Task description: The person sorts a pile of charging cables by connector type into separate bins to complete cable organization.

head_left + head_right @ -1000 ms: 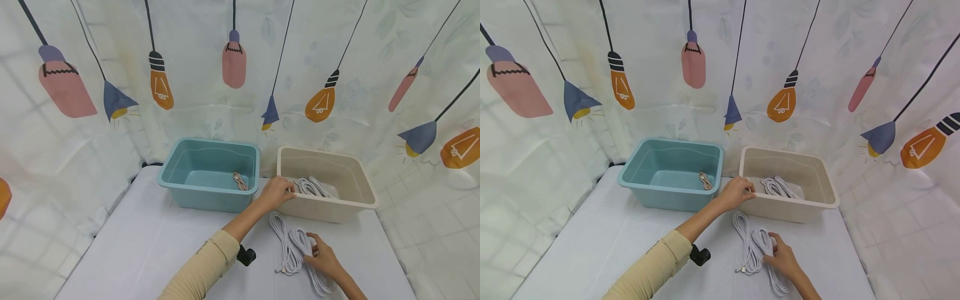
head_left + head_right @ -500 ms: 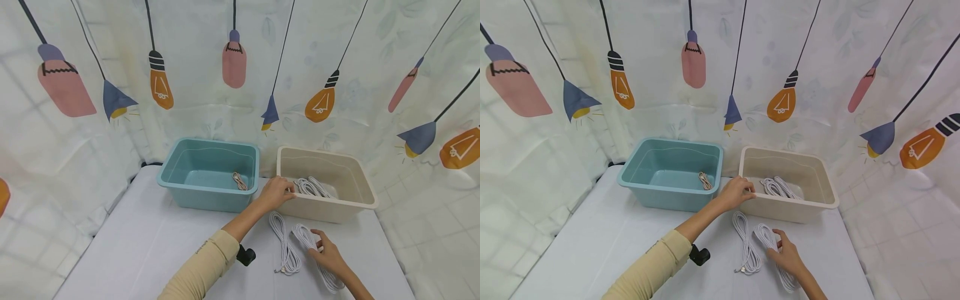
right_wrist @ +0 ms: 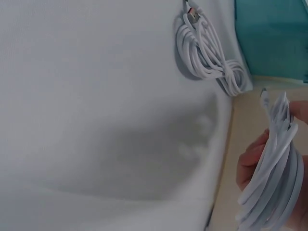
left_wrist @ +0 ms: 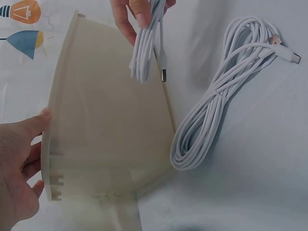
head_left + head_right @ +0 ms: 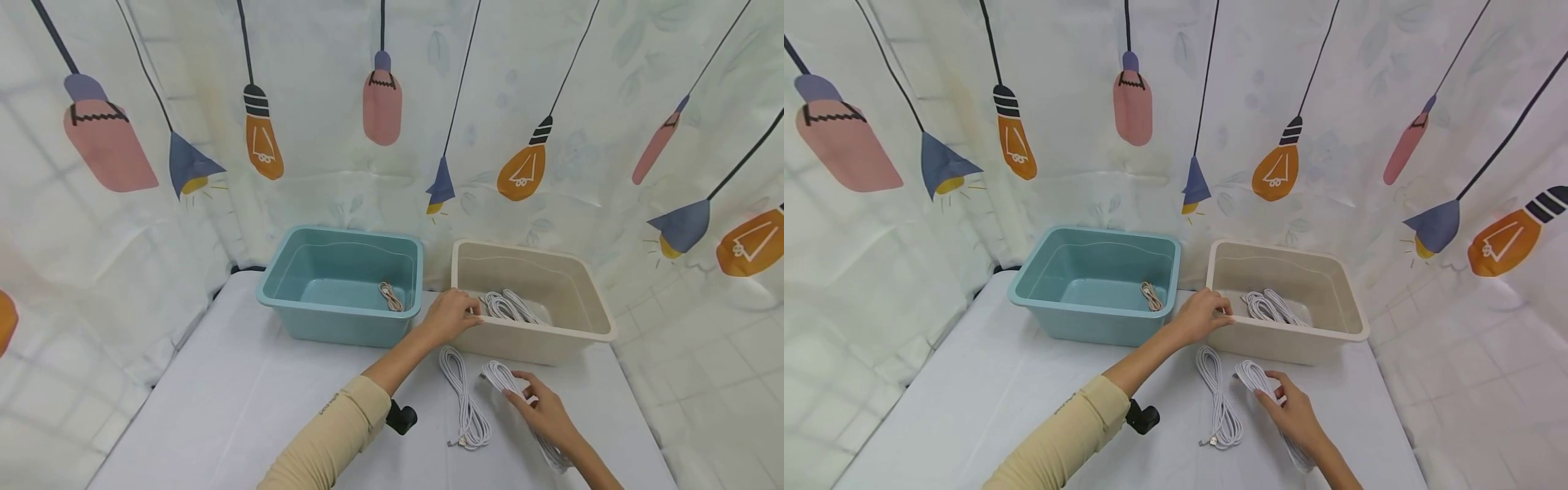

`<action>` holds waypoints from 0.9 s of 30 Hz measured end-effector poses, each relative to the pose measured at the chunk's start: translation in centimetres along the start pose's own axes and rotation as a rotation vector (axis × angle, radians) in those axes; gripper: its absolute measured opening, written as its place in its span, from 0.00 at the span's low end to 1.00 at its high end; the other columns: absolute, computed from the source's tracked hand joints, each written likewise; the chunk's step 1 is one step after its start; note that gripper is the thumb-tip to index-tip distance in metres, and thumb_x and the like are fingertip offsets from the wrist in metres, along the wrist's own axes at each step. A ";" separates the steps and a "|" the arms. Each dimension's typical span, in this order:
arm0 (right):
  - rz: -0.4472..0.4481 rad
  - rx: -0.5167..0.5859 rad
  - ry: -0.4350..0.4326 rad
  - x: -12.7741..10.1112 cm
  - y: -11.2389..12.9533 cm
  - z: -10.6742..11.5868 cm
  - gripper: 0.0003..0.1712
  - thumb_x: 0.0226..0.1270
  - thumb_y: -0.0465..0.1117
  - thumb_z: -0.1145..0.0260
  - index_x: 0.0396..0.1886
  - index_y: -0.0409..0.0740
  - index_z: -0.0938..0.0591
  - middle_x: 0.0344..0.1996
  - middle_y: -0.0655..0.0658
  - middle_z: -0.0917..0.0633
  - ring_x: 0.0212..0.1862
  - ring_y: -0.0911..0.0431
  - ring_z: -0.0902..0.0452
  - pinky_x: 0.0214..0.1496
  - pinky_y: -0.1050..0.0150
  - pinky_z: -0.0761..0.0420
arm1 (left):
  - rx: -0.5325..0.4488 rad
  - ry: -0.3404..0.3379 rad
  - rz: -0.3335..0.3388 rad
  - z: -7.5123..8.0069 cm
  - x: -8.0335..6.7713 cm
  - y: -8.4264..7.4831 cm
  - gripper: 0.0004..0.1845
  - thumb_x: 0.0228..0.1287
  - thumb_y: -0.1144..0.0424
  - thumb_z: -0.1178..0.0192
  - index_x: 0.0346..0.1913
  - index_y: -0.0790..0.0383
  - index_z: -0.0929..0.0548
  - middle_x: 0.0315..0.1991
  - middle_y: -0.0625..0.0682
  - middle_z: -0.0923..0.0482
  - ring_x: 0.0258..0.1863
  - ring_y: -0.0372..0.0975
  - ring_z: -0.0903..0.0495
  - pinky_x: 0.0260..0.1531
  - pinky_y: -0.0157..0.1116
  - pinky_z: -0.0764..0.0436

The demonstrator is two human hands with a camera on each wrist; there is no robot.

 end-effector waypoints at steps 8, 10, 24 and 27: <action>0.106 -0.063 -0.059 -0.1 0.6 1.9 0.28 0.71 0.39 0.27 0.65 0.32 0.22 0.28 0.48 0.20 0.21 0.64 0.31 0.25 0.68 0.27 | -0.028 0.007 0.005 -0.1 0.0 0.1 0.08 0.71 0.53 0.30 0.42 0.53 0.09 0.38 0.47 0.14 0.43 0.39 0.21 0.47 0.34 0.22; 0.145 -0.076 -0.081 -0.1 0.7 2.5 0.27 0.69 0.38 0.26 0.64 0.32 0.21 0.28 0.49 0.20 0.21 0.64 0.31 0.24 0.68 0.27 | -0.033 0.007 0.007 0.0 0.0 0.1 0.08 0.71 0.53 0.30 0.42 0.53 0.09 0.38 0.47 0.14 0.43 0.39 0.21 0.46 0.33 0.22; 0.260 -0.129 -0.108 -0.7 3.2 6.6 0.26 0.67 0.36 0.25 0.64 0.37 0.20 0.29 0.49 0.20 0.21 0.67 0.30 0.21 0.67 0.26 | -0.032 -0.002 0.004 -0.1 0.0 0.0 0.08 0.71 0.53 0.30 0.41 0.53 0.09 0.37 0.46 0.13 0.42 0.38 0.21 0.45 0.32 0.23; 0.264 -0.138 -0.092 -0.5 3.8 7.6 0.27 0.68 0.37 0.26 0.65 0.37 0.21 0.29 0.48 0.20 0.22 0.67 0.29 0.22 0.67 0.26 | -0.034 -0.001 0.005 -0.1 0.0 0.0 0.08 0.71 0.53 0.30 0.41 0.53 0.09 0.37 0.46 0.13 0.42 0.38 0.21 0.46 0.32 0.23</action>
Point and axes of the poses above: each hand's wrist, its own x-axis towards the middle knuckle, its own z-axis out of the back of the hand, y = z × x, the point moved 2 cm from there along x, towards the middle knuckle
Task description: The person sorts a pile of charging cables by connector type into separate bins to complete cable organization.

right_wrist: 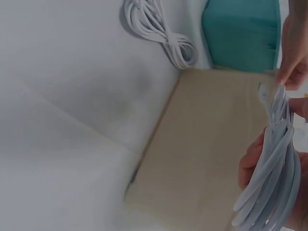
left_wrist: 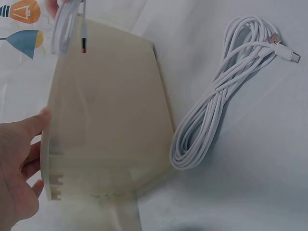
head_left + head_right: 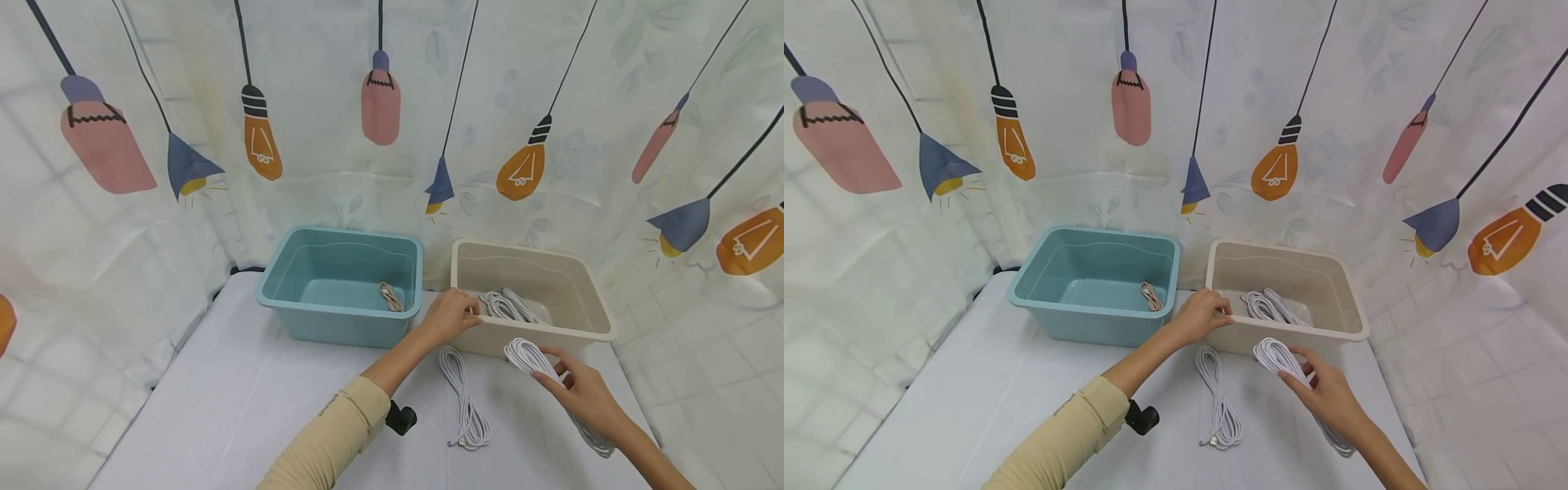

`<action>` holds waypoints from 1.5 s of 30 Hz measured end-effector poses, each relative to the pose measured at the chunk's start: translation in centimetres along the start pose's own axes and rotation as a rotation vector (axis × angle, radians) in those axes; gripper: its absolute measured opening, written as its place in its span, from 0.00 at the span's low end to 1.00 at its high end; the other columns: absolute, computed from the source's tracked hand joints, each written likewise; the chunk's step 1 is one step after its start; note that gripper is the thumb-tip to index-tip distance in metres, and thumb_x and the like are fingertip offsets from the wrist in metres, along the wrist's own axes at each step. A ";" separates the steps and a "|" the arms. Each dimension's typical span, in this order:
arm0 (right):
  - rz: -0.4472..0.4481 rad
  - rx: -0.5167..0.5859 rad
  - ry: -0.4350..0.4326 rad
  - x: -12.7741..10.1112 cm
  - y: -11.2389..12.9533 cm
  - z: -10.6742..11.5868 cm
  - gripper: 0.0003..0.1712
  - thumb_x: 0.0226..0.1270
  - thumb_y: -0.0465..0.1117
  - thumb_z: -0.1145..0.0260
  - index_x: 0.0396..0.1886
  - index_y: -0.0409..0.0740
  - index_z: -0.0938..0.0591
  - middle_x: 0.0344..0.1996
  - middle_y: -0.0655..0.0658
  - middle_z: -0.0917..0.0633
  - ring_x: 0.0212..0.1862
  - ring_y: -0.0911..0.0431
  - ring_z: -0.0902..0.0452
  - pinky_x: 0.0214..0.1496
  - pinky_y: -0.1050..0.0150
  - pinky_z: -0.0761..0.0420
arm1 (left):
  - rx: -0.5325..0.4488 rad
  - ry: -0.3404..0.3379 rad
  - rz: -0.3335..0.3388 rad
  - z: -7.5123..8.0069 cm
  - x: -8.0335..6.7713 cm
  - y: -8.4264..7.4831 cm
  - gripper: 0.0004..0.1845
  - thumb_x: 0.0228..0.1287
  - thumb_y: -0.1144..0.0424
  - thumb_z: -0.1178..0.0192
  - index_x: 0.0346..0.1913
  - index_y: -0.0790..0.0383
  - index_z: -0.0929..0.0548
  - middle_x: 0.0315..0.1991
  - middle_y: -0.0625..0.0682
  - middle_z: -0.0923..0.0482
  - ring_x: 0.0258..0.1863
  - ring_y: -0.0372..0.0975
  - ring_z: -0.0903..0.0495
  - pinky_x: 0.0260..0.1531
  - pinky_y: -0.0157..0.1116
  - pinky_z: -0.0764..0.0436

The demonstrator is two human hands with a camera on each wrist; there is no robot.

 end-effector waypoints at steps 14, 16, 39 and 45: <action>0.041 -0.047 0.000 3.0 1.1 4.3 0.29 0.72 0.38 0.28 0.69 0.35 0.24 0.30 0.46 0.19 0.22 0.65 0.29 0.23 0.67 0.26 | -0.003 0.005 0.007 0.2 0.1 0.0 0.07 0.71 0.54 0.30 0.41 0.53 0.09 0.37 0.47 0.13 0.43 0.39 0.21 0.47 0.33 0.22; 0.055 -0.045 0.003 3.6 1.2 4.7 0.30 0.72 0.38 0.28 0.70 0.35 0.24 0.30 0.45 0.19 0.23 0.64 0.29 0.23 0.67 0.27 | -0.003 0.006 0.006 0.1 0.1 0.0 0.07 0.71 0.54 0.30 0.41 0.53 0.09 0.38 0.47 0.13 0.43 0.39 0.20 0.47 0.33 0.22; 0.099 -0.121 0.072 10.1 2.0 6.5 0.29 0.76 0.42 0.31 0.69 0.32 0.24 0.37 0.36 0.14 0.38 0.48 0.17 0.32 0.65 0.21 | 0.004 -0.008 -0.016 0.0 0.2 0.1 0.07 0.70 0.54 0.29 0.40 0.54 0.09 0.36 0.47 0.13 0.42 0.39 0.20 0.46 0.33 0.23; 0.112 -0.130 0.098 11.8 2.1 6.6 0.29 0.76 0.41 0.31 0.70 0.31 0.25 0.37 0.36 0.14 0.39 0.48 0.18 0.34 0.66 0.21 | 0.013 0.002 -0.015 0.0 0.2 0.1 0.08 0.71 0.54 0.30 0.41 0.54 0.09 0.37 0.47 0.13 0.42 0.40 0.20 0.46 0.33 0.22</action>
Point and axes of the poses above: each hand's wrist, its own x-axis towards the middle knuckle, its own z-axis out of the back of the hand, y = z × x, the point moved 2 cm from there along x, towards the middle knuckle
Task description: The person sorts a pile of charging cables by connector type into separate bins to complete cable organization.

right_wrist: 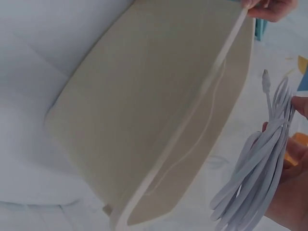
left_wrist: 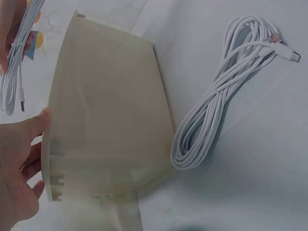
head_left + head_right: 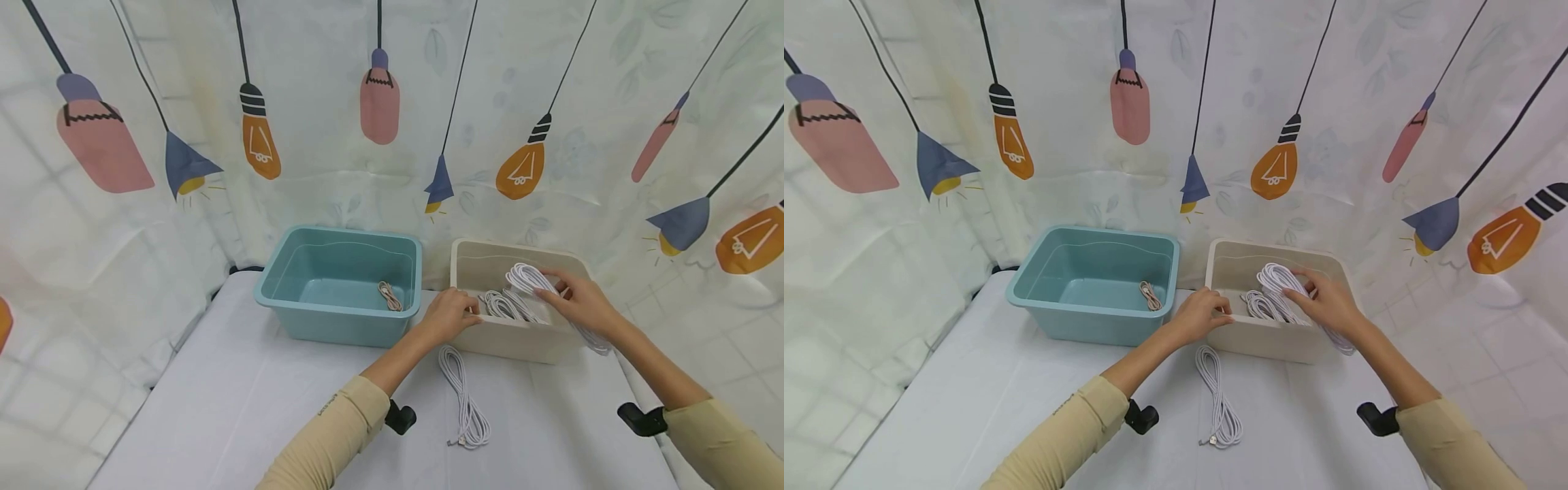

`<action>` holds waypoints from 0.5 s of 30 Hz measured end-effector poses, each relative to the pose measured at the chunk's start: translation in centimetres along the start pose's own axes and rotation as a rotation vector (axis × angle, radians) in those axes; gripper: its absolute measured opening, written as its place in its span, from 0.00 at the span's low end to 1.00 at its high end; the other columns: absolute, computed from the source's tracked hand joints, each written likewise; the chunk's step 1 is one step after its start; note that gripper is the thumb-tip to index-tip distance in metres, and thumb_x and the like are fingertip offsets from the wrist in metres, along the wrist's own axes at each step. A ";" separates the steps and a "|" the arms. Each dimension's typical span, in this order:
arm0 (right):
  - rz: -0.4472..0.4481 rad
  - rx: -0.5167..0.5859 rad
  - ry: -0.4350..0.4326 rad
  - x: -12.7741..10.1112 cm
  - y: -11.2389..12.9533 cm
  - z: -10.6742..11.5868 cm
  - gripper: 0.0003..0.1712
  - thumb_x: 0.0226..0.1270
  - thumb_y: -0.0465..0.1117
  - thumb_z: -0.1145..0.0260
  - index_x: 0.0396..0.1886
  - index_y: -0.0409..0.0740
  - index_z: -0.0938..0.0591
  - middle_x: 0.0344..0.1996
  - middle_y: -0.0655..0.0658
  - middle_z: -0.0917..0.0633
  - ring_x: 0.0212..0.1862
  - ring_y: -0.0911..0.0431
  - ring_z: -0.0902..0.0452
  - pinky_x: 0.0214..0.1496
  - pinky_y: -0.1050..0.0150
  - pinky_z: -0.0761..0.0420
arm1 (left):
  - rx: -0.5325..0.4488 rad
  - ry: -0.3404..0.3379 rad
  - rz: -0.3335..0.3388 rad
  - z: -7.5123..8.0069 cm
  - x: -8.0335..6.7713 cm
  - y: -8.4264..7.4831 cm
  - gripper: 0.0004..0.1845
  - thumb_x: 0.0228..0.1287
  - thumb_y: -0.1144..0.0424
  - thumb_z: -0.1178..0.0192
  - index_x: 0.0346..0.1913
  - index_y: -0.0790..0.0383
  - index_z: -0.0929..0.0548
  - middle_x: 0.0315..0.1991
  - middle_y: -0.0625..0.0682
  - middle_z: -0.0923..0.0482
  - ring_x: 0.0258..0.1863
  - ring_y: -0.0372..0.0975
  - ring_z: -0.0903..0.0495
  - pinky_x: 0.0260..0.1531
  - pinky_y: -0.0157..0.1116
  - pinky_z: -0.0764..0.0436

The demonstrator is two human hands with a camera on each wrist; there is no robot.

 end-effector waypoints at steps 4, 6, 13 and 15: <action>-0.001 -0.006 0.019 1.1 -0.2 0.0 0.29 0.77 0.43 0.32 0.70 0.31 0.25 0.37 0.36 0.14 0.37 0.49 0.19 0.32 0.65 0.22 | 0.008 0.005 0.008 0.1 0.0 -0.1 0.08 0.71 0.53 0.30 0.41 0.53 0.08 0.37 0.47 0.13 0.42 0.39 0.20 0.45 0.32 0.22; 0.007 -0.003 0.025 1.6 -0.2 0.0 0.29 0.78 0.43 0.33 0.70 0.31 0.25 0.35 0.38 0.14 0.34 0.52 0.21 0.30 0.65 0.23 | 0.009 0.004 0.009 0.1 0.0 -0.1 0.08 0.71 0.53 0.30 0.41 0.53 0.08 0.37 0.47 0.13 0.42 0.39 0.20 0.45 0.32 0.22; 0.071 -0.027 0.006 3.4 -0.3 -0.1 0.27 0.77 0.40 0.33 0.68 0.29 0.24 0.30 0.40 0.14 0.29 0.58 0.25 0.27 0.66 0.26 | 0.019 0.002 0.000 0.0 0.1 0.0 0.08 0.71 0.53 0.30 0.41 0.53 0.09 0.37 0.46 0.13 0.42 0.38 0.20 0.45 0.32 0.23; 0.068 -0.056 0.004 3.9 -0.3 -0.1 0.28 0.76 0.40 0.33 0.68 0.28 0.24 0.31 0.38 0.14 0.29 0.56 0.24 0.28 0.64 0.25 | 0.019 -0.002 -0.003 0.0 0.0 0.0 0.08 0.71 0.53 0.30 0.41 0.53 0.09 0.37 0.46 0.13 0.42 0.39 0.20 0.45 0.32 0.23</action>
Point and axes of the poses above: each hand's wrist, its own x-axis towards the middle knuckle, its own z-axis out of the back of the hand, y = z × x, the point moved 2 cm from there along x, towards the middle knuckle
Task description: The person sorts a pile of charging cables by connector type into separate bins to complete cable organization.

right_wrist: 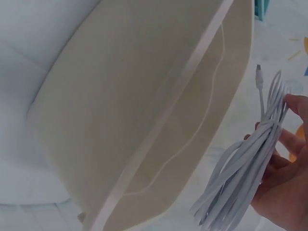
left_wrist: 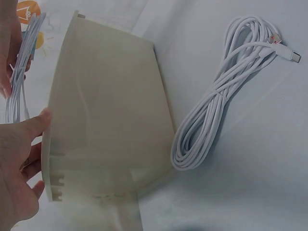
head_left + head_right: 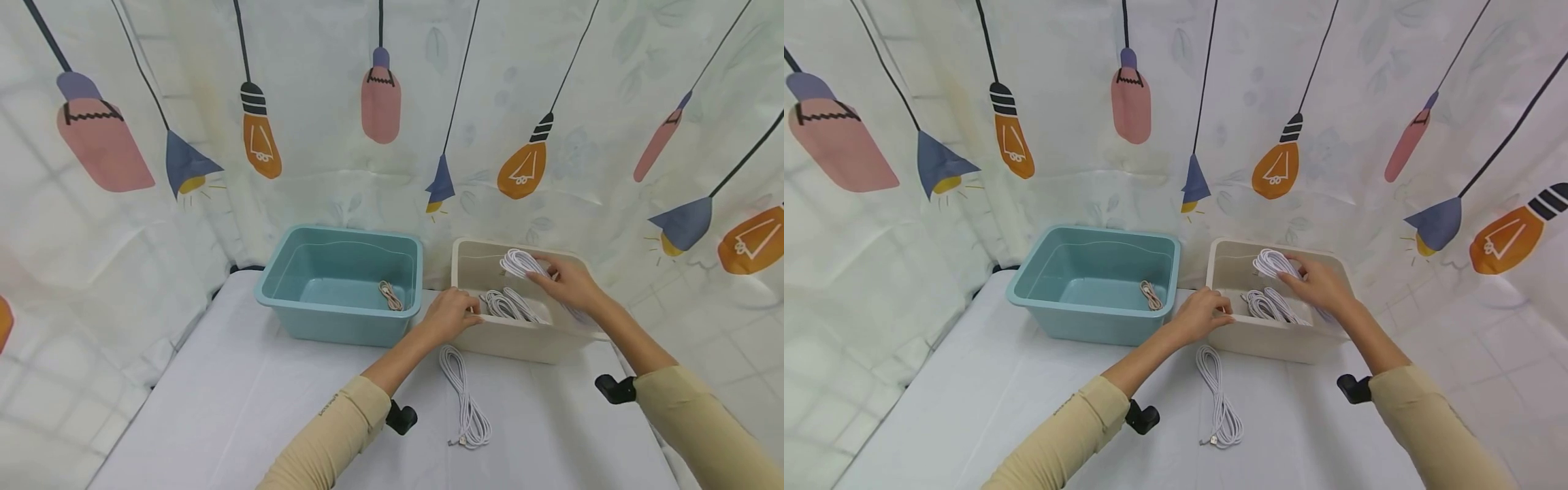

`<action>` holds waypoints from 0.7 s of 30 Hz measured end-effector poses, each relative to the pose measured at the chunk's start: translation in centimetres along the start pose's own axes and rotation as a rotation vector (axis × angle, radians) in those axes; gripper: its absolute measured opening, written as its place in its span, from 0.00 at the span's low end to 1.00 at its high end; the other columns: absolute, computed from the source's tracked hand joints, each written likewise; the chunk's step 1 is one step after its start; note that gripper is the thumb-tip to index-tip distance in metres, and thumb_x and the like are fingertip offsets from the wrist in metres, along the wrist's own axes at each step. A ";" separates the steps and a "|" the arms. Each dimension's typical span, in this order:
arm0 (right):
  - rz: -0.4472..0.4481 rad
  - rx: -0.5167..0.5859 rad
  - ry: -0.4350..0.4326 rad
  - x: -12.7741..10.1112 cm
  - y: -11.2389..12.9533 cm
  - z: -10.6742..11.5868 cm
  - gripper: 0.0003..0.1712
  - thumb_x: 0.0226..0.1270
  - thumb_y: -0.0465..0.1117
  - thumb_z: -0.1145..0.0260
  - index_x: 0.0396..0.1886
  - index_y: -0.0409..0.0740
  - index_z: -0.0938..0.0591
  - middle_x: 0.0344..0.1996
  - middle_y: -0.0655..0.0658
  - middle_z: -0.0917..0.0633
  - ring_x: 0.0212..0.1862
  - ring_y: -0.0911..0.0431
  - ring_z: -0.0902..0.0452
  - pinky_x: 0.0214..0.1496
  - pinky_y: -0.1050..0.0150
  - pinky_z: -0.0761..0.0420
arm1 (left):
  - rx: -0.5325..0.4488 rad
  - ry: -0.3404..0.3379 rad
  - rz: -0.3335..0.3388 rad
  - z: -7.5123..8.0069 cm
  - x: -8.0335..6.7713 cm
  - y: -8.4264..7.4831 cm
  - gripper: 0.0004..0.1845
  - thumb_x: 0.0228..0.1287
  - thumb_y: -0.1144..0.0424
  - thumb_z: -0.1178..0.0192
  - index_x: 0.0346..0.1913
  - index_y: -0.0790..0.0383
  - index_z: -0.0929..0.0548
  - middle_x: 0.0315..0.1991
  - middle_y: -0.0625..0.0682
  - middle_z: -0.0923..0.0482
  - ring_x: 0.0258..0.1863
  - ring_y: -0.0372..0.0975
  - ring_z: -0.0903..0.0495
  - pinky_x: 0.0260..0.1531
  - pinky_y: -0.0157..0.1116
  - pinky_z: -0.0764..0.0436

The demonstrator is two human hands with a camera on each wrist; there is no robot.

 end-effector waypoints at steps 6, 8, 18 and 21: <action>-0.092 -0.060 0.049 1.3 -0.2 0.1 0.31 0.80 0.46 0.37 0.72 0.30 0.28 0.44 0.26 0.14 0.38 0.42 0.17 0.36 0.53 0.19 | 0.000 -0.008 0.006 0.1 0.0 -0.2 0.08 0.70 0.53 0.29 0.41 0.53 0.09 0.37 0.46 0.12 0.42 0.39 0.20 0.45 0.32 0.23; -0.115 -0.067 0.066 1.7 -0.2 0.2 0.32 0.81 0.48 0.39 0.73 0.31 0.29 0.47 0.24 0.14 0.43 0.38 0.16 0.41 0.46 0.18 | 0.000 -0.007 0.006 0.1 0.0 -0.2 0.08 0.70 0.53 0.29 0.41 0.53 0.08 0.38 0.47 0.12 0.42 0.39 0.20 0.45 0.32 0.23; -0.190 -0.085 0.141 3.2 0.2 0.2 0.36 0.84 0.53 0.44 0.78 0.34 0.34 0.59 0.19 0.20 0.58 0.28 0.20 0.54 0.33 0.19 | -0.005 -0.005 0.006 0.1 0.0 -0.1 0.08 0.70 0.54 0.29 0.40 0.54 0.09 0.38 0.47 0.12 0.42 0.39 0.20 0.45 0.32 0.23; -0.186 -0.069 0.147 3.5 0.4 0.0 0.36 0.84 0.53 0.43 0.78 0.34 0.33 0.60 0.19 0.21 0.59 0.28 0.21 0.55 0.33 0.19 | -0.008 -0.002 0.008 0.1 0.0 -0.2 0.08 0.70 0.54 0.29 0.41 0.54 0.09 0.38 0.47 0.12 0.42 0.39 0.20 0.46 0.33 0.23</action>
Point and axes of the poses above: each hand's wrist, its own x-axis towards the middle knuckle, its own z-axis out of the back of the hand, y = z × x, the point moved 2 cm from there along x, towards the middle knuckle
